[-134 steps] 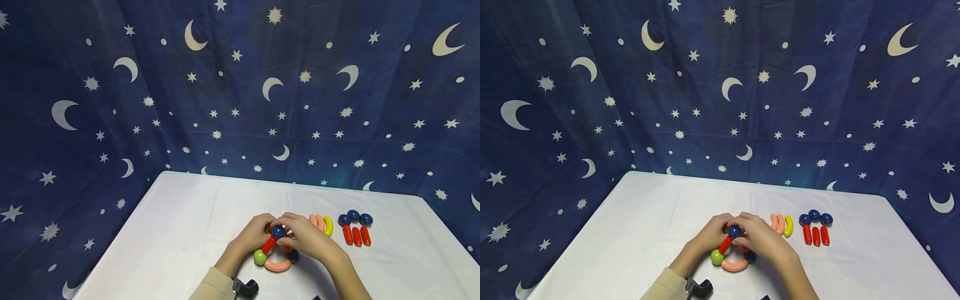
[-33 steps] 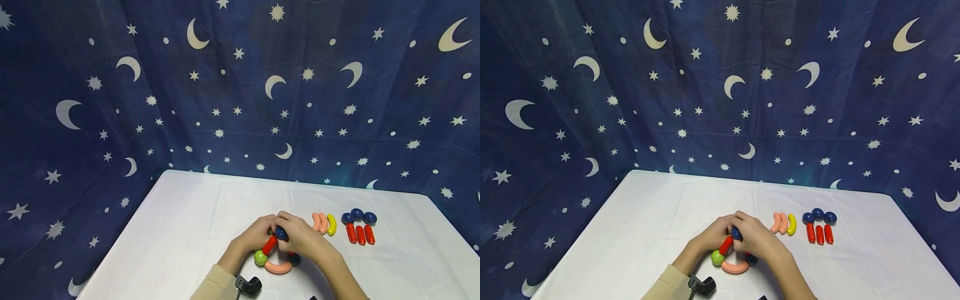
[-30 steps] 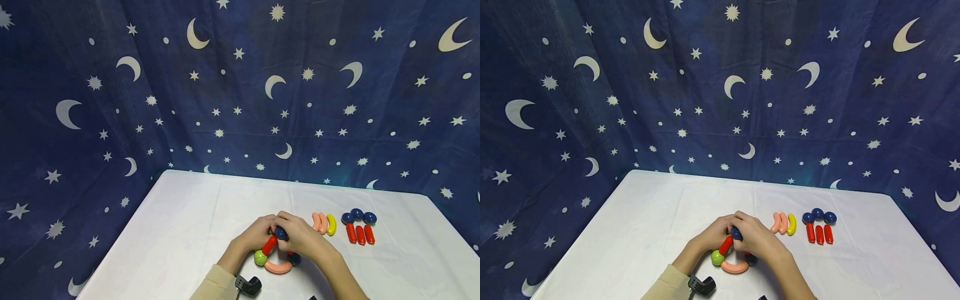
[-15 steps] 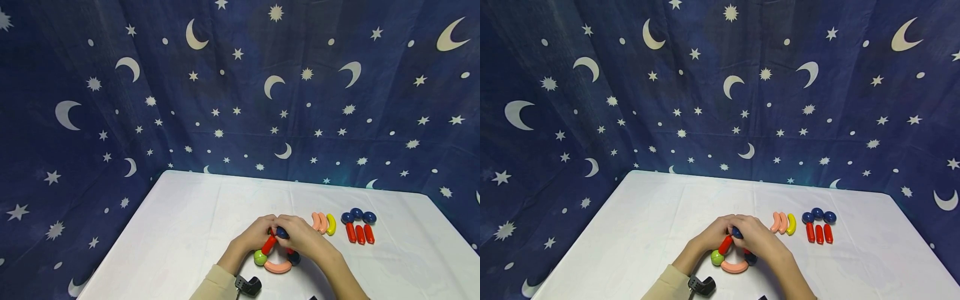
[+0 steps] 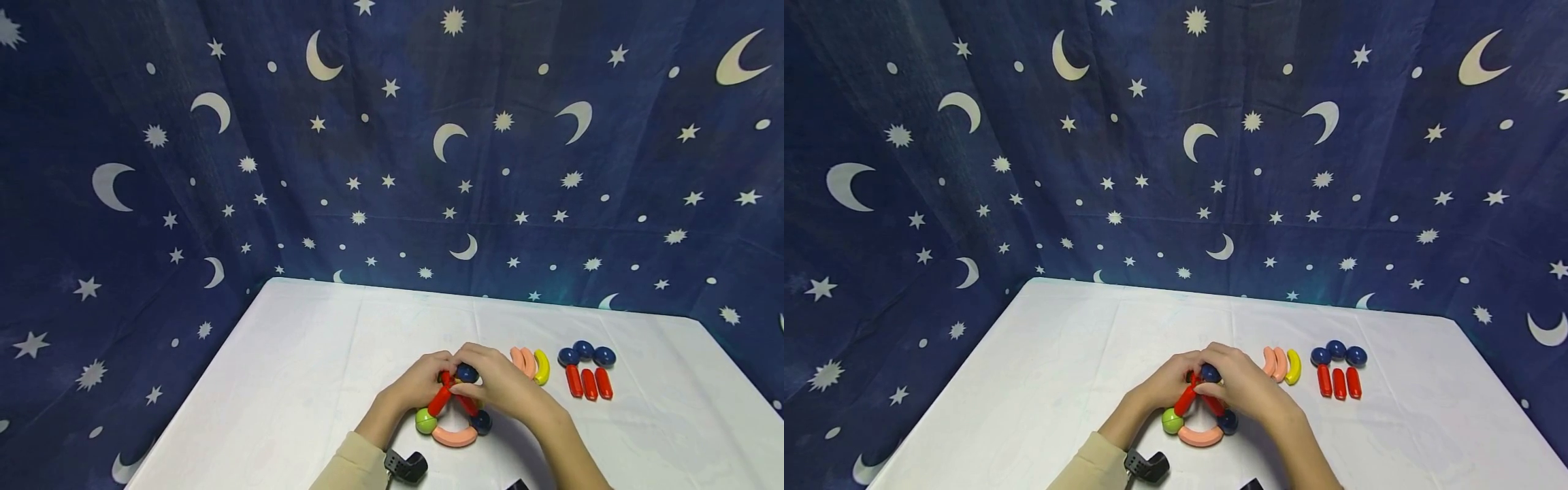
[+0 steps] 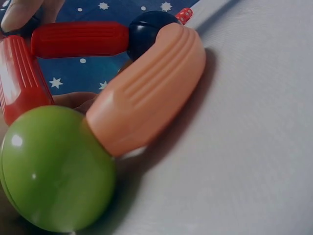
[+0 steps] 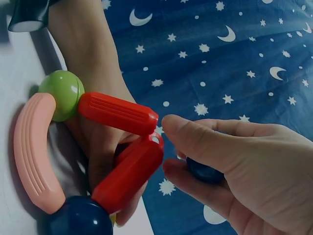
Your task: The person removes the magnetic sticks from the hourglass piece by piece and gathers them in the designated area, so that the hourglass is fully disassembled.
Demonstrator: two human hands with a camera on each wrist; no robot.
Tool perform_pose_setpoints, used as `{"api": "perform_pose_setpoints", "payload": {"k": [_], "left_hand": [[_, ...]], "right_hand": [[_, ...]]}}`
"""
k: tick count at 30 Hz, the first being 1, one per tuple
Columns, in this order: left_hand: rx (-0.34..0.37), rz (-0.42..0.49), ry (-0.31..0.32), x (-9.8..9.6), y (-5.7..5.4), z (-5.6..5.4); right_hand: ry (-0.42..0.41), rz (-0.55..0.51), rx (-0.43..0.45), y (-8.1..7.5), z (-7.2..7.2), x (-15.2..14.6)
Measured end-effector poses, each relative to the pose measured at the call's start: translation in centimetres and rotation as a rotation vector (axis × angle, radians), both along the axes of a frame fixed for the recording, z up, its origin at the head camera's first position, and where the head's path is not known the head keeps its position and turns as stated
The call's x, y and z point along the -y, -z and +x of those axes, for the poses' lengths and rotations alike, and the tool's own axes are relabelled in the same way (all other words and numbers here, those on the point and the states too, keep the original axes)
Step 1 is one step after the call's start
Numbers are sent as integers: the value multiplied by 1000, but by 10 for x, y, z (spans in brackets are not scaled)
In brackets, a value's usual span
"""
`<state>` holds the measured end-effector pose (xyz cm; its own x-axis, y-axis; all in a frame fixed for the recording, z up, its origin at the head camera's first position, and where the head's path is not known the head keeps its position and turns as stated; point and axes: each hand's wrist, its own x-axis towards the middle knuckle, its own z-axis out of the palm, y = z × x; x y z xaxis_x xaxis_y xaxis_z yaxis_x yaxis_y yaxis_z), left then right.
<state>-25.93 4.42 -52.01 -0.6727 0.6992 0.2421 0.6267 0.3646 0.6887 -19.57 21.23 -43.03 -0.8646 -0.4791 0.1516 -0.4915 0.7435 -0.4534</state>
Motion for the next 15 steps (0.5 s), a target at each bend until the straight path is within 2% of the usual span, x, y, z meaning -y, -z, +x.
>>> {"api": "perform_pose_setpoints", "payload": {"k": [8,15], "left_hand": [[-3,-9,16,-2,-1,-2],[100,-21,-13,-1,0,1]], "right_hand": [[143,-15,25,-1,-4,-17],[302,-73,-15,6,-9,-61]]}}
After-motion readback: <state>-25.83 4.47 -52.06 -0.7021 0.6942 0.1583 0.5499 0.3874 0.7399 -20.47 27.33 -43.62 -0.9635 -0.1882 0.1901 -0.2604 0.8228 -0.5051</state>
